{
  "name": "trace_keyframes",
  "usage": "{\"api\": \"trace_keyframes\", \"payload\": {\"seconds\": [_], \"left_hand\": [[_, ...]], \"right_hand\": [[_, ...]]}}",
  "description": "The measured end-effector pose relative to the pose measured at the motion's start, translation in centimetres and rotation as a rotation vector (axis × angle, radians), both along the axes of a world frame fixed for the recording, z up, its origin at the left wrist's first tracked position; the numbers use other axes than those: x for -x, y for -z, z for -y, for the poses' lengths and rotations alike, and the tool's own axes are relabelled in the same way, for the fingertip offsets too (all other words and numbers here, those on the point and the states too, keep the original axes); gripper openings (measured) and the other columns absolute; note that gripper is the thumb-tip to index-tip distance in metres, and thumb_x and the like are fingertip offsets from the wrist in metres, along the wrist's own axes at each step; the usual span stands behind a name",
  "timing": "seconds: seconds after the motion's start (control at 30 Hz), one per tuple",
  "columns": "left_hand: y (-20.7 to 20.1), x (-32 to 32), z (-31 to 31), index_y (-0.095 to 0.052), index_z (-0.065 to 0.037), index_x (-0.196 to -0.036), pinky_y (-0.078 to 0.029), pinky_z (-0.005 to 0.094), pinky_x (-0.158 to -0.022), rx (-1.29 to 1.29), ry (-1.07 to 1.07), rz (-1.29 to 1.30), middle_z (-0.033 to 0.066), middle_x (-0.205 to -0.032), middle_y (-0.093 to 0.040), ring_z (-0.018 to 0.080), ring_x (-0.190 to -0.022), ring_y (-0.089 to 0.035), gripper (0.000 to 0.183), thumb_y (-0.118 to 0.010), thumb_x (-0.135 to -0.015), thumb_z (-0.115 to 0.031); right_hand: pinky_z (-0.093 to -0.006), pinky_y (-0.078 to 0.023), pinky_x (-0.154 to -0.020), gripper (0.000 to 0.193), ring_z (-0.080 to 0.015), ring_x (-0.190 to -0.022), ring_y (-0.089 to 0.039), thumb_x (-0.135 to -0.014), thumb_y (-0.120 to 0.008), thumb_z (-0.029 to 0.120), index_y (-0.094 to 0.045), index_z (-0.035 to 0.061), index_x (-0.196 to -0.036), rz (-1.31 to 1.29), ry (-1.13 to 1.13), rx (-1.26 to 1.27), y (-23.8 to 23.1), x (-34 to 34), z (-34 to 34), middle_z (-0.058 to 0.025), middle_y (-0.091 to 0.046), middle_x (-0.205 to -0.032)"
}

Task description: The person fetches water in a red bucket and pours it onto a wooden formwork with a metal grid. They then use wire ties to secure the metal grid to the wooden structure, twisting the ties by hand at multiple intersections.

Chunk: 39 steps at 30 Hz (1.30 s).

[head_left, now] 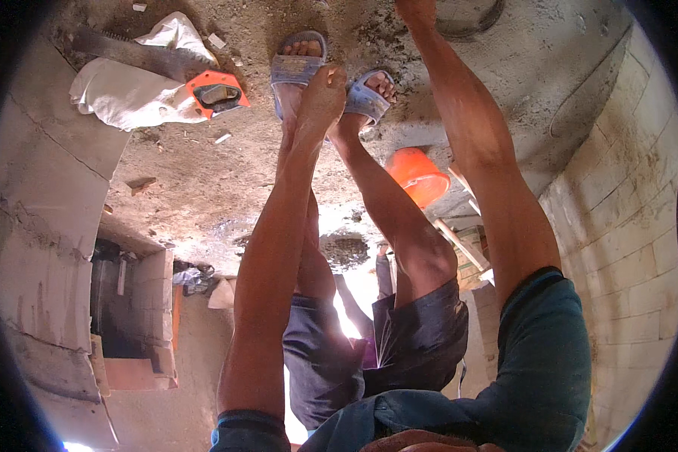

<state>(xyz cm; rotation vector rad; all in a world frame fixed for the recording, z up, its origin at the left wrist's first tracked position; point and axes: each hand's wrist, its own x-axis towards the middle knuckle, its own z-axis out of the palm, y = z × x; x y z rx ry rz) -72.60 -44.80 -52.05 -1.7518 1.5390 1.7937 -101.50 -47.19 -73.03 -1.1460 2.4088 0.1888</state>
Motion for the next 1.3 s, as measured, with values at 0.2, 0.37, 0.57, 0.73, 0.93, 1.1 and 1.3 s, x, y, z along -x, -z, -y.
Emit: {"api": "trace_keyframes", "payload": {"seconds": [0.2,0.37,0.57,0.73,0.93,1.1,1.3], "left_hand": [[1.6,-0.2,-2.0,-0.065,-0.004,-0.121,-0.049,0.039,-0.091,0.009,-0.013,0.095,0.0183,-0.113,-0.07,0.031,-0.106,-0.066,0.044,-0.047,-0.102,-0.039],[1.3,1.8,-2.1,-0.065,-0.003,-0.117,-0.049,0.0387,-0.083,-0.079,-0.159,0.108,0.0141,-0.096,-0.069,0.024,-0.09,-0.064,0.044,-0.048,-0.101,-0.04],[4.1,5.1,-0.7,-0.062,-0.003,-0.121,-0.049,0.0358,-0.081,-0.093,-0.339,-0.066,0.0085,-0.098,-0.067,0.0193,-0.09,-0.061,0.045,-0.048,-0.103,-0.041],[2.8,8.8,2.0,-0.044,-0.006,-0.14,-0.052,0.0439,-0.097,-0.533,-0.767,-0.303,0.0139,-0.119,-0.063,0.0263,-0.112,-0.061,0.05,-0.044,-0.105,-0.042],[5.5,11.5,0.2,-0.027,-0.006,-0.151,-0.059,0.0542,-0.091,-0.909,-1.046,-0.431,0.0216,-0.134,-0.051,0.0345,-0.113,-0.06,0.057,-0.042,-0.106,-0.038],[5.4,14.6,-2.6,-0.025,-0.005,-0.151,-0.059,0.0529,-0.09,-0.962,-1.074,-0.451,0.0229,-0.135,-0.051,0.0355,-0.116,-0.06,0.062,-0.037,-0.106,-0.046],[8.9,13.0,-2.9,-0.025,-0.005,-0.152,-0.058,0.0531,-0.091,-0.853,-1.18,-0.457,0.0229,-0.135,-0.052,0.0365,-0.118,-0.059,0.068,-0.034,-0.104,-0.053]], "right_hand": [[-0.0462,-0.053,-0.062,0.036,-0.0309,-0.07,-0.064,-0.1,-0.059,0.033,-0.068,-0.0016,-0.105,0.108,0.056,0.109,-5.5,-1.3,1.3,-0.0187,-0.067,-0.083],[-0.0488,-0.053,-0.068,0.035,-0.0349,-0.079,-0.065,-0.098,-0.059,0.035,-0.068,0.0018,-0.107,0.254,-0.05,0.105,-9.8,-0.8,2.2,-0.0199,-0.067,-0.089],[-0.0517,-0.053,-0.07,0.039,-0.042,-0.08,-0.065,-0.1,-0.054,0.036,-0.066,0.002,-0.113,0.311,0.022,0.03,-9.1,-0.6,2.1,-0.0213,-0.069,-0.09],[-0.0508,-0.051,-0.07,0.043,-0.0426,-0.077,-0.064,-0.101,-0.053,0.039,-0.065,-0.0003,-0.114,0.33,0.062,0.164,-11.9,-2.6,-0.3,-0.0231,-0.068,-0.086],[-0.0465,-0.049,-0.082,0.046,-0.0317,-0.088,-0.066,-0.1,-0.054,0.047,-0.067,0.0075,-0.119,0.536,0.18,0.522,-16.5,-3.6,-4.3,-0.0252,-0.068,-0.1],[-0.0456,-0.053,-0.079,0.031,-0.0374,-0.085,-0.067,-0.095,-0.062,0.033,-0.065,0.0025,-0.099,0.461,0.231,0.518,-15.5,-8.0,-7.0,-0.0187,-0.068,-0.086],[-0.0412,-0.048,-0.082,0.03,-0.0355,-0.083,-0.063,-0.104,-0.052,0.028,-0.061,0.0004,-0.11,0.956,0.189,0.515,-33.0,-10.2,0.7,-0.0177,-0.063,-0.089]]}}
